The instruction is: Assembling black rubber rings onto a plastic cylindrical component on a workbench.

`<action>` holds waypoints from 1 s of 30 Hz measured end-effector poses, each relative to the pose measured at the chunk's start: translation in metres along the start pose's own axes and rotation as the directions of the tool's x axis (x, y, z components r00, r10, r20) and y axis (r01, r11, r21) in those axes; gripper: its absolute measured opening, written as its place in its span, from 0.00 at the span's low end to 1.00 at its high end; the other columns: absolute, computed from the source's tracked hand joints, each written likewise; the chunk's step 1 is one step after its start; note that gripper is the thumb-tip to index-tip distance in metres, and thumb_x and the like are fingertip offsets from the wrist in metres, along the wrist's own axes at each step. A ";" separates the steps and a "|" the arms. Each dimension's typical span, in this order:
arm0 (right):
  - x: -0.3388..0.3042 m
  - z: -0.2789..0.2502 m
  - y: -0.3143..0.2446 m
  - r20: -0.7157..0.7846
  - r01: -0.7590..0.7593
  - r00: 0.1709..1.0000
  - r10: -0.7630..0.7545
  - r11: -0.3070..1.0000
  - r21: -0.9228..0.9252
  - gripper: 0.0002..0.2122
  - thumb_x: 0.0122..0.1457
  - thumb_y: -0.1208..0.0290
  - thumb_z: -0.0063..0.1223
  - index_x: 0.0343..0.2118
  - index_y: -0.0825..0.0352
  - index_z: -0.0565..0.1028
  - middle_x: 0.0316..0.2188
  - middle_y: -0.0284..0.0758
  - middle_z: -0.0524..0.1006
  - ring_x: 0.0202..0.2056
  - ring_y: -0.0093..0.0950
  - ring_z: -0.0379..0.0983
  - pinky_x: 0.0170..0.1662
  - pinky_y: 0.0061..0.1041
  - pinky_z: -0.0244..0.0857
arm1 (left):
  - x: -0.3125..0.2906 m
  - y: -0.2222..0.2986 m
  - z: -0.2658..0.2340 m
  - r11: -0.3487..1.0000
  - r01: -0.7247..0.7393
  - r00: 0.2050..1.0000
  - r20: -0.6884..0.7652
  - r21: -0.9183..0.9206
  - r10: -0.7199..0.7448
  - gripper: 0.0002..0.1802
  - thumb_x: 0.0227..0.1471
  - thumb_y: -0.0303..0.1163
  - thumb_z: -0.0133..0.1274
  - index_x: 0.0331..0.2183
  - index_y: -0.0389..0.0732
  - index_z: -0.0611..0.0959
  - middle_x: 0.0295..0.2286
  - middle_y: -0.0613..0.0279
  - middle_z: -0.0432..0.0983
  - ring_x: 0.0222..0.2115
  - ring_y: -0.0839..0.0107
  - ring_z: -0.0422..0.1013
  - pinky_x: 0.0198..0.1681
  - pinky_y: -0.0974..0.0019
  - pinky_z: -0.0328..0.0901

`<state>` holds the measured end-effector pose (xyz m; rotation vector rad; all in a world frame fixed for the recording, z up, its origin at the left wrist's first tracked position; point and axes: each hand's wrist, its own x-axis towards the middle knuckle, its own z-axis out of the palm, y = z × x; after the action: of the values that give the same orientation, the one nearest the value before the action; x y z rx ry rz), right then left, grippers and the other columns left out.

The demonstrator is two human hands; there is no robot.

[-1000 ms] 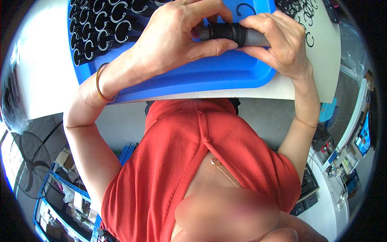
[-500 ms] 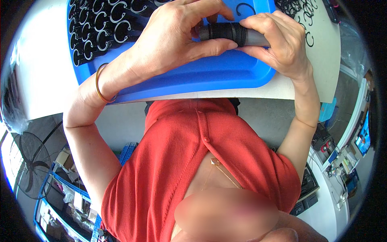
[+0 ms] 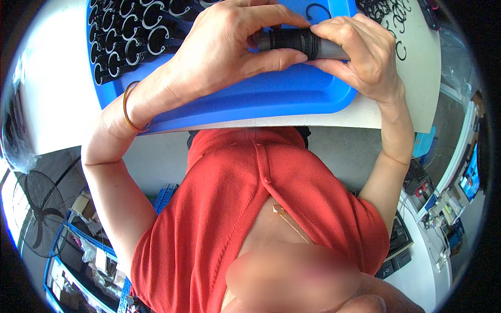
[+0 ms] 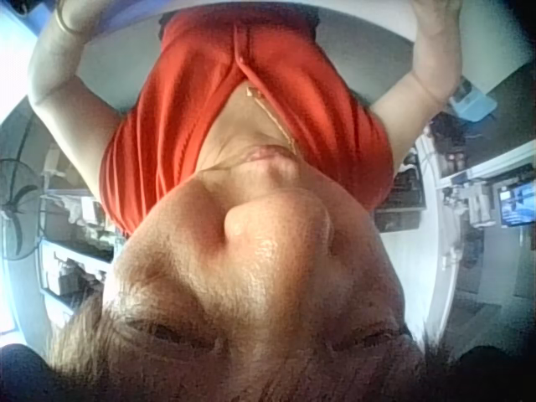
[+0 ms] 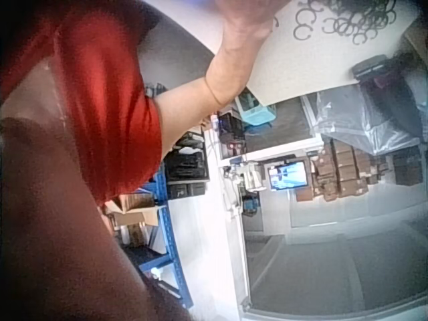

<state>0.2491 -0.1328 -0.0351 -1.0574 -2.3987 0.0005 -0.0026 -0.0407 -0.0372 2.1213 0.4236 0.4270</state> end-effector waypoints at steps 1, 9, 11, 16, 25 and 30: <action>-0.001 0.001 0.000 -0.002 0.001 1.000 -0.001 1.000 0.003 0.26 0.39 0.63 0.75 0.42 0.67 0.76 0.35 0.37 0.83 0.32 0.36 0.81 0.33 0.32 0.71 | 0.000 0.000 0.000 1.000 -0.015 1.000 -0.003 0.004 0.016 0.24 0.50 0.34 0.69 0.48 0.35 0.84 0.36 0.53 0.75 0.34 0.59 0.78 0.34 0.62 0.76; -0.001 0.001 0.001 -0.013 0.013 1.000 -0.013 1.000 0.006 0.26 0.38 0.64 0.75 0.42 0.67 0.76 0.35 0.36 0.83 0.33 0.36 0.81 0.33 0.32 0.71 | 0.000 0.001 0.000 1.000 -0.014 1.000 -0.003 0.004 0.014 0.24 0.50 0.34 0.69 0.48 0.35 0.84 0.36 0.53 0.75 0.34 0.59 0.78 0.35 0.62 0.75; -0.001 0.001 0.000 -0.005 0.004 1.000 -0.004 1.000 0.006 0.26 0.38 0.64 0.75 0.42 0.67 0.76 0.35 0.36 0.83 0.33 0.36 0.81 0.33 0.32 0.72 | 0.001 0.001 0.000 1.000 -0.007 1.000 0.002 0.005 0.007 0.24 0.50 0.34 0.69 0.48 0.35 0.84 0.36 0.53 0.75 0.34 0.59 0.78 0.35 0.62 0.75; 0.000 0.000 0.000 -0.006 0.002 1.000 -0.002 1.000 0.007 0.26 0.39 0.64 0.75 0.42 0.67 0.77 0.35 0.36 0.83 0.33 0.36 0.81 0.34 0.32 0.72 | 0.000 0.000 0.000 1.000 -0.001 1.000 0.002 -0.011 0.001 0.24 0.50 0.34 0.69 0.48 0.35 0.84 0.36 0.53 0.75 0.34 0.59 0.78 0.35 0.62 0.75; 0.000 0.001 -0.001 -0.008 -0.003 1.000 0.003 1.000 0.012 0.26 0.38 0.65 0.75 0.41 0.67 0.77 0.35 0.36 0.83 0.32 0.35 0.81 0.33 0.31 0.71 | 0.001 -0.001 0.000 0.999 -0.025 1.000 -0.008 -0.026 0.024 0.24 0.50 0.33 0.69 0.48 0.35 0.83 0.36 0.53 0.75 0.34 0.59 0.78 0.35 0.62 0.75; 0.001 0.000 0.000 -0.003 -0.003 1.000 0.003 1.000 0.010 0.26 0.38 0.65 0.75 0.41 0.67 0.76 0.35 0.36 0.83 0.31 0.35 0.80 0.32 0.31 0.71 | 0.001 0.000 0.000 1.000 -0.006 1.000 0.009 -0.027 0.006 0.24 0.50 0.33 0.69 0.47 0.35 0.83 0.35 0.53 0.74 0.32 0.59 0.77 0.33 0.62 0.75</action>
<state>0.2488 -0.1323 -0.0348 -1.0554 -2.3920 0.0115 -0.0017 -0.0401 -0.0371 2.0983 0.4041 0.4242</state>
